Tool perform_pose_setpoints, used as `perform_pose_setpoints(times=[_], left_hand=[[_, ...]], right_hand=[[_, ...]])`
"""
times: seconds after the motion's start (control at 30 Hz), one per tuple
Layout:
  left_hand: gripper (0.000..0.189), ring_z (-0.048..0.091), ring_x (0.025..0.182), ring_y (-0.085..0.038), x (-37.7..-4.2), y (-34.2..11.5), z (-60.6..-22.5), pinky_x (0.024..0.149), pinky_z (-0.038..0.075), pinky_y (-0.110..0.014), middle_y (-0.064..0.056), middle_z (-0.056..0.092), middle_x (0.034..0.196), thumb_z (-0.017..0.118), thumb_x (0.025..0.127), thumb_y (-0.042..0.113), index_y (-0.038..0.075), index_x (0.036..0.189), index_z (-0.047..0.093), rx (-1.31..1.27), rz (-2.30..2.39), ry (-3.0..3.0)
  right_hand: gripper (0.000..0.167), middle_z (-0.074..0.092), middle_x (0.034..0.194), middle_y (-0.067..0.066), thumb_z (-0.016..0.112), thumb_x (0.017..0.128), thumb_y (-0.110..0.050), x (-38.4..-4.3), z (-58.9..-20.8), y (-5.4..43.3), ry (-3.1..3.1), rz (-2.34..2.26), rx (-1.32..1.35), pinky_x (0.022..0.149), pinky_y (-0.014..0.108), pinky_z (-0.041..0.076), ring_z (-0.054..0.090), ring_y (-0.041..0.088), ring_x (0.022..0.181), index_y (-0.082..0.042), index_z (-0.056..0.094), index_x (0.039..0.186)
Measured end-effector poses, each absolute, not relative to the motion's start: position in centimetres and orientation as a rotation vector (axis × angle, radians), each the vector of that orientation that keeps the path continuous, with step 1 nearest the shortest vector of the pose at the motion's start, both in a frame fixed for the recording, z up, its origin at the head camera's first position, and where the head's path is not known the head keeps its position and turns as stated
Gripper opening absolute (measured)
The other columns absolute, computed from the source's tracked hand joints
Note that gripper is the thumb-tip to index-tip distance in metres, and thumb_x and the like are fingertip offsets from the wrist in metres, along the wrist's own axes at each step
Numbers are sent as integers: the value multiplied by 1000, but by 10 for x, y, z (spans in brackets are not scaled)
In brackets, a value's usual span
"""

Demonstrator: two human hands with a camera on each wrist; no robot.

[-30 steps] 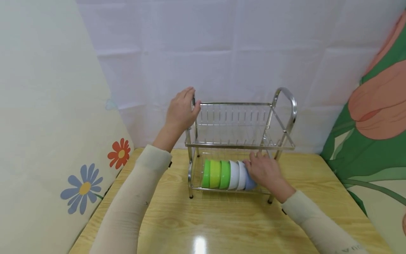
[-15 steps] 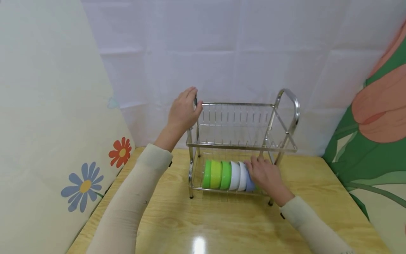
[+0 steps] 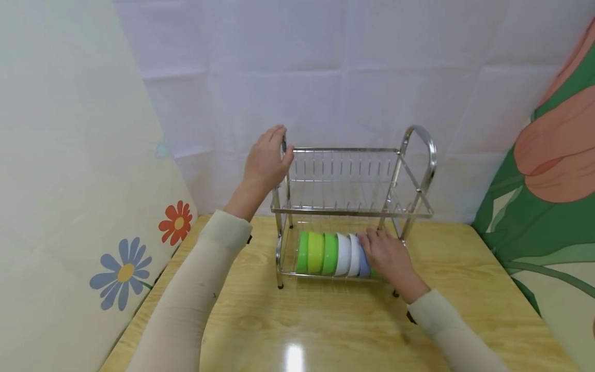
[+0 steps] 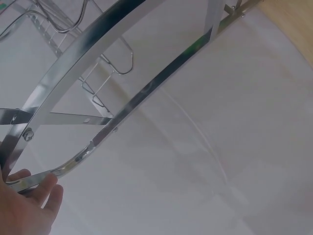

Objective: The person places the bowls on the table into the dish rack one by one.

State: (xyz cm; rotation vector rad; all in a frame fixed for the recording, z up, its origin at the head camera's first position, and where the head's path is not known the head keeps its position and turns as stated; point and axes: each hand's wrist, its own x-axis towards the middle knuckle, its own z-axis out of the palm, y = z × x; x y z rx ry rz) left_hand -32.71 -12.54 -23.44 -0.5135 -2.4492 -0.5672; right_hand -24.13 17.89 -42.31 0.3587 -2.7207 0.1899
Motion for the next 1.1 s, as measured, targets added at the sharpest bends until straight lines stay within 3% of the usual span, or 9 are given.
perform_pose_setpoints(times=[0.27, 0.83, 1.0, 1.1], left_hand=[[54, 38, 146, -28, -327, -123, -237, 121, 32, -42, -10, 41, 158, 46, 104, 33, 4, 150, 41, -504, -581, -2453], [55, 35, 148, -28, -326, -123, -236, 120, 33, -47, -10, 37, 160, 42, 106, 35, 6, 152, 38, -537, -645, -2441], [65, 24, 153, -30, -321, -133, -237, 125, 21, -46, -13, 25, 165, 35, 106, 42, 6, 159, 21, -570, -875, -2439], [67, 23, 152, -32, -316, -141, -241, 126, 18, -46, -20, 25, 164, 30, 107, 42, 4, 160, 15, -621, -1105, -2381]], right_hand=[[67, 60, 128, 29, 21, 108, -51, -239, -414, 179, -2919, 389, 237, 91, 63, 50, 59, 47, 116, 1, 52, 136], [72, 45, 148, 30, 16, 107, -52, -221, -397, 183, -2913, 590, 181, 111, 67, 33, 41, 52, 136, 3, 41, 147], [63, 50, 145, 26, 21, 109, -46, -206, -384, 188, -2798, 677, 235, 109, 66, 35, 44, 48, 134, -1, 49, 143], [49, 64, 124, 23, 34, 109, -36, -197, -378, 196, -2630, 650, 273, 95, 62, 48, 59, 44, 115, -1, 63, 126]])
